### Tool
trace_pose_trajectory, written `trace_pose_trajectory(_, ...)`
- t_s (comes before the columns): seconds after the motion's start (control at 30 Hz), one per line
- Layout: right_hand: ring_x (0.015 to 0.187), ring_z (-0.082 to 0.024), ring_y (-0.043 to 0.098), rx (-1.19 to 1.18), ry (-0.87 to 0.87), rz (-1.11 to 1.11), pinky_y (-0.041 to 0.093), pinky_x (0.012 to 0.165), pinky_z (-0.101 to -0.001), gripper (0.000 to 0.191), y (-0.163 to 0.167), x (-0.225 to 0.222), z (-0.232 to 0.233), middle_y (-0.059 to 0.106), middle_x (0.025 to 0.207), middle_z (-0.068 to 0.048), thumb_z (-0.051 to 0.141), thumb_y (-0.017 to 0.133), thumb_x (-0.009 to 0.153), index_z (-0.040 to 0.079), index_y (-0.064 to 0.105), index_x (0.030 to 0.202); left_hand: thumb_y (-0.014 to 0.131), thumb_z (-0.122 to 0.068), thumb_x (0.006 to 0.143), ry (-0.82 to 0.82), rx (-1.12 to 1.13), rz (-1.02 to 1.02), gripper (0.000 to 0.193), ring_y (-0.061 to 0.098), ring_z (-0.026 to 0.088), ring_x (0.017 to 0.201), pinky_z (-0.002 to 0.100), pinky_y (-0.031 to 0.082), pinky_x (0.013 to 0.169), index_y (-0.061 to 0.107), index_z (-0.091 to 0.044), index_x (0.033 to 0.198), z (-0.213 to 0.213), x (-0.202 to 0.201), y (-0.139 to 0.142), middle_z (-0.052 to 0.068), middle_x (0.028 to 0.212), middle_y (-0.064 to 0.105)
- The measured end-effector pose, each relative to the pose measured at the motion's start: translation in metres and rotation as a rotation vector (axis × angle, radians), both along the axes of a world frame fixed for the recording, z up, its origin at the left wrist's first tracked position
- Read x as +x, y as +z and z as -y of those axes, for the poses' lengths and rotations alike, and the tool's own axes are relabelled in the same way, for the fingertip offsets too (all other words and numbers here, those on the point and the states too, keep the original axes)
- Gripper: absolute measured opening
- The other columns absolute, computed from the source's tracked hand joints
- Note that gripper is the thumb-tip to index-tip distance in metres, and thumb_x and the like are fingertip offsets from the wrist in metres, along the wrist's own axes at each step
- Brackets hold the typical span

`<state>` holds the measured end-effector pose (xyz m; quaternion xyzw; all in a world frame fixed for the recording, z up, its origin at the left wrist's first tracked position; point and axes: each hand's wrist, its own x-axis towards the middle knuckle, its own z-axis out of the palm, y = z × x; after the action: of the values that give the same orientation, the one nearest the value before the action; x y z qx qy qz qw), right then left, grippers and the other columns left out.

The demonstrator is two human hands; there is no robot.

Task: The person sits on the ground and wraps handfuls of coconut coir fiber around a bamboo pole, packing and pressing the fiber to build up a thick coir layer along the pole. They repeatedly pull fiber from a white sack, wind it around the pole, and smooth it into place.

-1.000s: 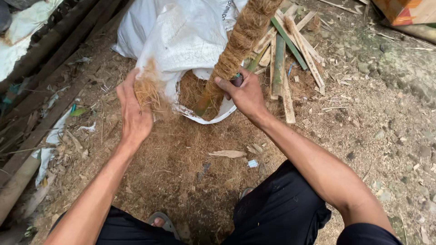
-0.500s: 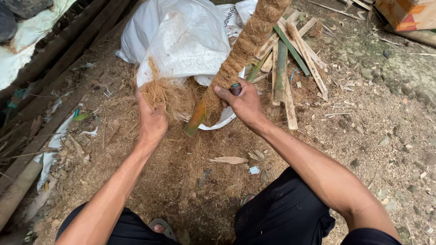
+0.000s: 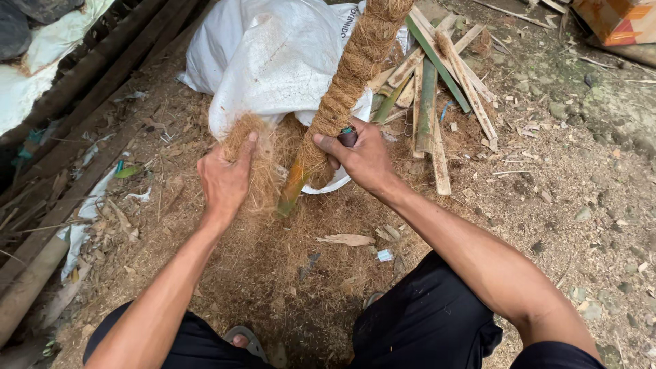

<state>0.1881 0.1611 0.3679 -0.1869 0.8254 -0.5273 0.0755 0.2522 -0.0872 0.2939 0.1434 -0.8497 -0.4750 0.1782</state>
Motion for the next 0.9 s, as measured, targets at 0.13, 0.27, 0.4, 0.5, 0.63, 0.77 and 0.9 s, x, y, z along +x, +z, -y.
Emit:
trace_pose_trajectory(0.13,0.045,-0.007,0.061,0.036,-0.003,0.006,0.053,0.048,-0.0286,0.030,0.004,0.001,0.008,0.064,0.053,0.001,0.036,0.077,0.092,0.010,0.065,0.083,0.055,-0.043,0.112,0.051,-0.127,0.012,0.057,0.041,0.011,0.037,0.035,0.039,0.038,0.072,0.003,0.082,0.007,-0.002,-0.009,0.000,0.047,0.047)
trace_pose_trajectory(0.27,0.044,-0.008,0.060,-0.002,0.022,0.042,0.052,0.047,-0.0272,0.027,0.008,0.003,0.016,0.063,0.053,0.001,0.034,0.075,0.093,0.010,0.067,0.086,0.040,-0.010,0.108,-0.028,-0.185,0.024,0.027,0.046,0.013,0.039,0.030,0.043,0.032,0.058,-0.001,0.126,0.008,0.000,0.001,0.009,0.059,0.057)
trace_pose_trajectory(0.4,0.045,-0.008,0.060,-0.004,0.005,0.085,0.049,0.045,-0.0258,0.022,0.005,0.004,0.020,0.064,0.056,-0.001,0.028,0.075,0.094,0.008,0.067,0.089,0.042,0.016,0.096,-0.165,-0.199,-0.074,0.073,0.069,0.024,0.059,0.024,0.063,0.044,0.019,-0.010,0.161,0.000,0.012,0.019,0.026,0.119,0.067)
trace_pose_trajectory(0.5,0.046,-0.008,0.060,-0.058,-0.021,0.177,0.048,0.044,-0.0239,0.015,-0.003,0.002,0.021,0.065,0.058,-0.002,0.023,0.072,0.094,0.011,0.066,0.087,0.048,0.027,0.082,-0.306,-0.335,-0.408,0.101,0.058,0.044,0.130,0.024,0.066,0.065,0.022,-0.026,0.163,-0.015,0.018,0.022,0.028,0.162,0.037)
trace_pose_trajectory(0.63,0.047,-0.010,0.062,-0.271,-0.048,0.236,0.057,0.047,-0.0254,0.032,-0.016,-0.006,0.020,0.058,0.058,-0.001,0.020,0.071,0.094,0.013,0.050,0.071,0.056,0.022,0.089,-0.408,-0.319,-0.416,0.100,0.047,0.037,0.145,0.036,0.061,0.087,0.025,-0.040,0.160,-0.033,0.019,0.015,0.014,0.170,0.024)
trace_pose_trajectory(0.77,0.047,-0.008,0.035,-0.254,-0.140,0.201,0.031,0.043,-0.0234,0.037,-0.024,-0.013,0.015,0.038,0.061,0.007,0.030,0.075,0.096,0.015,0.051,0.072,0.048,0.027,0.082,-0.517,-0.401,-0.474,0.108,0.040,0.040,0.153,0.050,0.047,0.118,0.023,-0.042,0.162,-0.039,0.023,0.009,0.012,0.172,0.019)
trace_pose_trajectory(0.9,0.049,-0.007,0.034,-0.287,-0.149,0.159,0.032,0.044,-0.0238,0.040,-0.030,-0.013,0.011,0.038,0.061,0.009,0.034,0.080,0.091,0.016,0.051,0.071,0.051,0.027,0.074,-0.588,-0.417,-0.421,0.114,0.038,0.038,0.151,0.050,0.049,0.117,0.023,-0.041,0.161,-0.038,0.026,0.010,0.012,0.172,0.013)
